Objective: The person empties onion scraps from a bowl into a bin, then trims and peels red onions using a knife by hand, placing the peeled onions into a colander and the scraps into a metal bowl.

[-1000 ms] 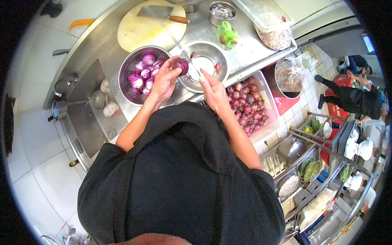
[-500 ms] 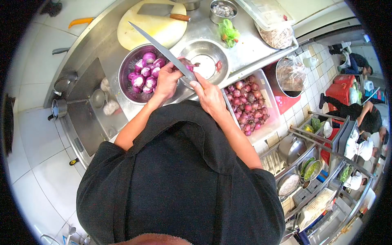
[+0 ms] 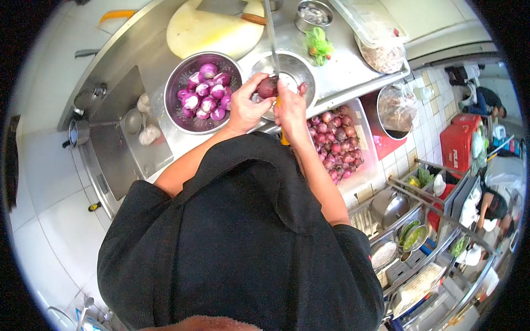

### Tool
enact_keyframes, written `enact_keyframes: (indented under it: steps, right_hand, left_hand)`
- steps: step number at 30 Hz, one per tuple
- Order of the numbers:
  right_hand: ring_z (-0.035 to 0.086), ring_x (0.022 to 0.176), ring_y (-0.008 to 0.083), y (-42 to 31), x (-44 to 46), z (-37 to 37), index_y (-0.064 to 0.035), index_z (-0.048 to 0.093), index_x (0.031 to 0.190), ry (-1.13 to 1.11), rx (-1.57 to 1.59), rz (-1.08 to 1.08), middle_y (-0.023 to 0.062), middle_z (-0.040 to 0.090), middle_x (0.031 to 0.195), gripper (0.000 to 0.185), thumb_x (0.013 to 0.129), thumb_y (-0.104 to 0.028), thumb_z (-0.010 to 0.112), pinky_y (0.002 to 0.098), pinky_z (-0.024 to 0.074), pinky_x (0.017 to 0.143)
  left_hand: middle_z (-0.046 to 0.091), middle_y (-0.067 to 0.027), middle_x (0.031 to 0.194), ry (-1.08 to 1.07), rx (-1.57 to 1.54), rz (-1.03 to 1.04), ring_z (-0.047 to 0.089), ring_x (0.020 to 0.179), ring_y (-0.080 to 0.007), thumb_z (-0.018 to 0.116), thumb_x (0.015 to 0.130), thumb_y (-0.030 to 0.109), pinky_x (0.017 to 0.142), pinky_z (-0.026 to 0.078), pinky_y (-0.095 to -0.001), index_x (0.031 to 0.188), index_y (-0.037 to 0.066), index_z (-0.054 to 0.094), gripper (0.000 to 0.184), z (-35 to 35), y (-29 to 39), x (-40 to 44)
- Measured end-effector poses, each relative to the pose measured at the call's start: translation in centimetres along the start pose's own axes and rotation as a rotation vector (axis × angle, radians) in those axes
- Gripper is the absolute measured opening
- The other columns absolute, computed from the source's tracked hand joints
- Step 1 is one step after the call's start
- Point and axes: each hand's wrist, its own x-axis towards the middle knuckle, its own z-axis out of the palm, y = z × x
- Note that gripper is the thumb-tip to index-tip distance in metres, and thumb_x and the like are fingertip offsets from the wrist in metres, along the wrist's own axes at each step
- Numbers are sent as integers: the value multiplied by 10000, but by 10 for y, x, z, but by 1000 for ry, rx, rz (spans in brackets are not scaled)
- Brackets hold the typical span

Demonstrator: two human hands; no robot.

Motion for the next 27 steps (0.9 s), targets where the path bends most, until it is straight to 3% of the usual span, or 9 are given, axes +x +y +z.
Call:
enact_keyframes:
  steps: [2, 5, 8, 12, 13, 16, 20, 24, 27]
  right_hand:
    - [417, 372, 120, 5, 8, -9, -74, 523, 664, -35, 11, 11, 24, 468, 488, 561, 1006, -515, 470, 283, 325, 365]
    - [431, 384, 131, -11, 2, -11, -67, 512, 717, -119, 290, 223, 34, 467, 491, 564, 1001, -551, 449, 285, 333, 371]
    - [400, 399, 113, -10, 0, -7, -91, 508, 709, -95, 240, 252, 8, 432, 503, 632, 982, -649, 392, 268, 324, 394]
    - [408, 400, 119, -1, -1, -4, -75, 513, 764, -12, 24, 106, 30, 460, 522, 567, 989, -591, 450, 266, 323, 389]
    - [412, 393, 123, -2, -2, -3, -69, 519, 755, -4, 25, 105, 37, 472, 521, 555, 993, -568, 465, 265, 321, 384]
    - [420, 399, 126, -8, -2, -1, -64, 526, 754, 23, 75, 158, 39, 473, 520, 553, 983, -567, 491, 267, 326, 386]
    - [410, 405, 128, 7, 13, -13, -82, 486, 761, 52, 67, 217, 27, 452, 531, 568, 964, -612, 487, 281, 320, 389]
    - [402, 396, 131, 19, 18, -26, -87, 475, 723, 87, 77, 305, 21, 442, 531, 595, 954, -636, 483, 289, 322, 381]
    - [423, 400, 125, 14, 14, -38, -65, 509, 728, 2, -120, 293, 20, 466, 541, 606, 962, -623, 467, 285, 344, 378]
  left_hand:
    - [664, -107, 1125, -90, -462, -276, 664, 963, -170, 715, 774, -55, 870, 524, -291, 1289, -23, 559, 538, -2, -18, 1]
    - [623, -94, 1183, -81, -922, -583, 610, 1035, -170, 638, 808, -55, 890, 494, -309, 1354, -14, 498, 565, -15, -21, 10]
    - [624, -92, 1181, -201, -935, -628, 605, 1046, -171, 627, 805, -58, 904, 479, -293, 1366, -7, 493, 578, -22, -34, 11]
    - [634, -84, 1164, -225, -401, -624, 610, 1028, -154, 690, 846, 22, 902, 493, -289, 1377, -11, 492, 568, -18, -18, 16]
    - [668, -62, 1088, -148, -481, -669, 624, 917, -123, 757, 823, 107, 792, 519, -262, 1374, 4, 510, 613, -15, -27, 14]
    - [661, -67, 1090, -76, -520, -632, 628, 906, -125, 737, 838, 84, 718, 523, -259, 1360, -10, 515, 575, -16, -35, 12]
    - [655, -112, 1115, -36, -697, -686, 628, 1019, -174, 634, 888, 3, 932, 485, -299, 1280, -20, 486, 419, -22, -34, 10]
    - [660, -119, 1111, -141, -1077, -783, 634, 1014, -189, 628, 921, 76, 860, 521, -332, 1278, 27, 472, 392, -35, -32, 13]
    - [653, -111, 1157, -162, -1184, -789, 640, 1011, -208, 557, 980, 186, 824, 531, -336, 1289, 41, 510, 345, -37, -37, 14]
